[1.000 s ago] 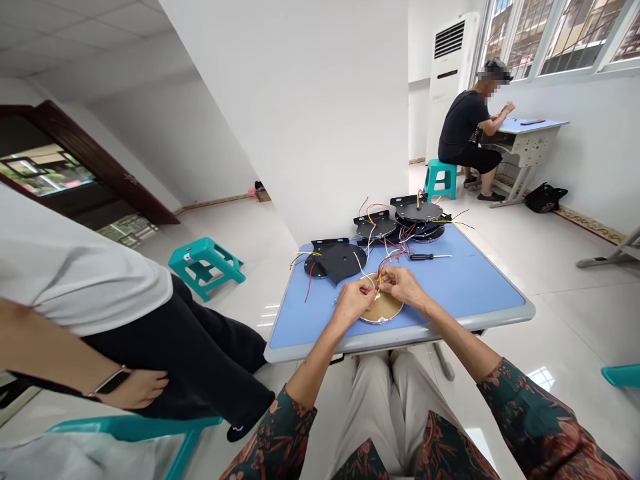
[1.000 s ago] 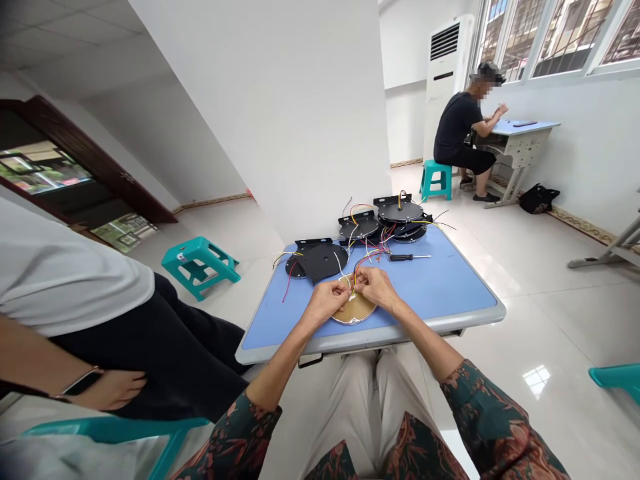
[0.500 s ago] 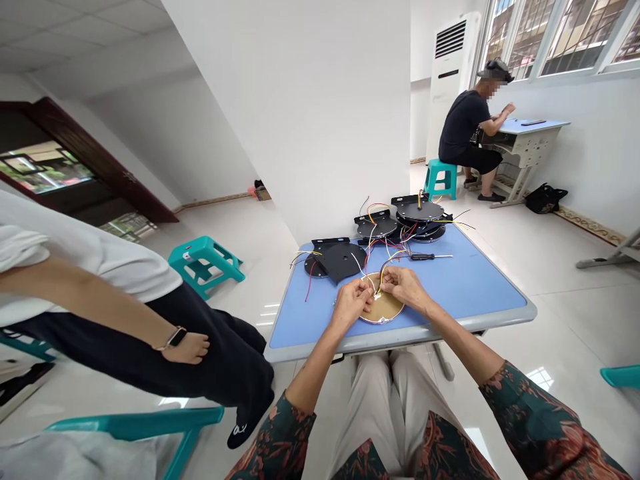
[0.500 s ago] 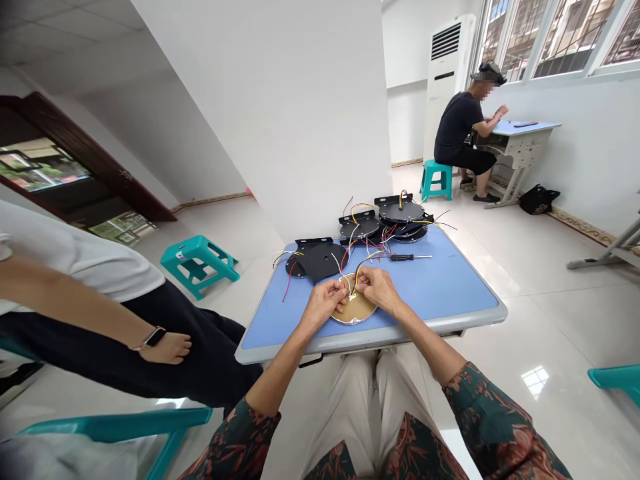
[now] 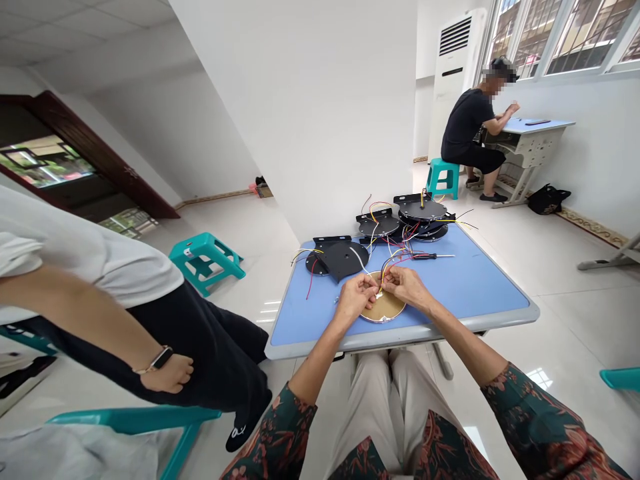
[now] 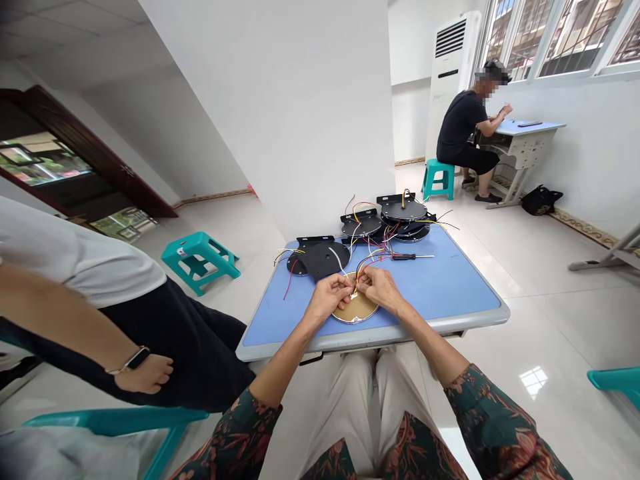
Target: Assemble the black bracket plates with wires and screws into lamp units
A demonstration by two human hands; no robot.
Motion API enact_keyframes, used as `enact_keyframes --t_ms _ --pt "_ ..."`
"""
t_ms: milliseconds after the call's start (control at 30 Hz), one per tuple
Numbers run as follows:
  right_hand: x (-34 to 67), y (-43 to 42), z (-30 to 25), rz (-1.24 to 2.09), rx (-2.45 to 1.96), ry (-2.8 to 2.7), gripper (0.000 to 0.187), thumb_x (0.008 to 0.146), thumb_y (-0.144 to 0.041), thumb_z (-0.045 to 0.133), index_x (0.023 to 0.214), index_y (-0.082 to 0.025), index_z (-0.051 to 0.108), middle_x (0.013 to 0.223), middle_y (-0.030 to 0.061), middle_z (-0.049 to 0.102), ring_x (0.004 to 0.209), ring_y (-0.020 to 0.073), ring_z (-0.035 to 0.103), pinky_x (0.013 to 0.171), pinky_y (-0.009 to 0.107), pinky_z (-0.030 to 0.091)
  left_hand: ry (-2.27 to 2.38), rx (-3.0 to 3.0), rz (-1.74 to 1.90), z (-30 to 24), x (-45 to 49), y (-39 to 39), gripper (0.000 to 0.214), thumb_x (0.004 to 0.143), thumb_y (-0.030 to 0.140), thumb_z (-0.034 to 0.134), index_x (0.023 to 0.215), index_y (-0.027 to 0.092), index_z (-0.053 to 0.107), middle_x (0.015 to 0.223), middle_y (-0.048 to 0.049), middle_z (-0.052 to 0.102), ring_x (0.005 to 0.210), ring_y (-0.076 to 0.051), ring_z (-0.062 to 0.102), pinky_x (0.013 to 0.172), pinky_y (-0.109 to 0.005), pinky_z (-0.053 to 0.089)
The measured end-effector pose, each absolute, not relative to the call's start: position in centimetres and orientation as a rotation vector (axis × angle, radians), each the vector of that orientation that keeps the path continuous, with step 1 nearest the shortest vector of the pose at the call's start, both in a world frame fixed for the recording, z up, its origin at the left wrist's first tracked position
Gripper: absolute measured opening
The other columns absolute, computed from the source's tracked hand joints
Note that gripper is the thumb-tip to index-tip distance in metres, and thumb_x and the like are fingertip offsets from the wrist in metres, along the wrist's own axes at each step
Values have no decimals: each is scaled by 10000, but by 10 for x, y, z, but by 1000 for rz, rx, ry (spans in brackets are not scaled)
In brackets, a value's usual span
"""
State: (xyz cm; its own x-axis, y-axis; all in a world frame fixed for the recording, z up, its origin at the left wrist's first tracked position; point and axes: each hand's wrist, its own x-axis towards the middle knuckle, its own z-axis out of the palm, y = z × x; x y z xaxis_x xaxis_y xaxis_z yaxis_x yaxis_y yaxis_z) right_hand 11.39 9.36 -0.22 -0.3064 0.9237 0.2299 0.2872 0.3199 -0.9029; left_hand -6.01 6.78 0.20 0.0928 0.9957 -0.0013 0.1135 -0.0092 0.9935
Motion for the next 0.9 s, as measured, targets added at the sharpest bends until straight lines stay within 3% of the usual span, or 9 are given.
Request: enact_keyframes --t_ms 167,500,900 --pt "115 92 0 994 -1066 -1801 52 743 -239 629 783 -207 622 713 -2 653 676 154 589 629 251 432 1247 1278 1281 -3 -58 58 259 646 293 740 815 166 590 635 37 616 515 -96 594 420 -168 473" --pt "117 89 6 1200 -914 -1819 161 686 -268 708 797 -191 621 696 -30 618 646 126 552 630 244 441 1227 1414 1397 -10 -57 45 152 761 267 692 869 184 623 727 10 686 693 -142 699 685 -260 596" --pt "107 88 6 959 -1158 -1820 113 702 -260 702 709 -209 601 658 -32 631 630 136 564 618 252 393 1268 1414 1443 -9 -54 38 87 802 208 667 875 197 622 759 14 711 736 -151 725 746 -271 605"
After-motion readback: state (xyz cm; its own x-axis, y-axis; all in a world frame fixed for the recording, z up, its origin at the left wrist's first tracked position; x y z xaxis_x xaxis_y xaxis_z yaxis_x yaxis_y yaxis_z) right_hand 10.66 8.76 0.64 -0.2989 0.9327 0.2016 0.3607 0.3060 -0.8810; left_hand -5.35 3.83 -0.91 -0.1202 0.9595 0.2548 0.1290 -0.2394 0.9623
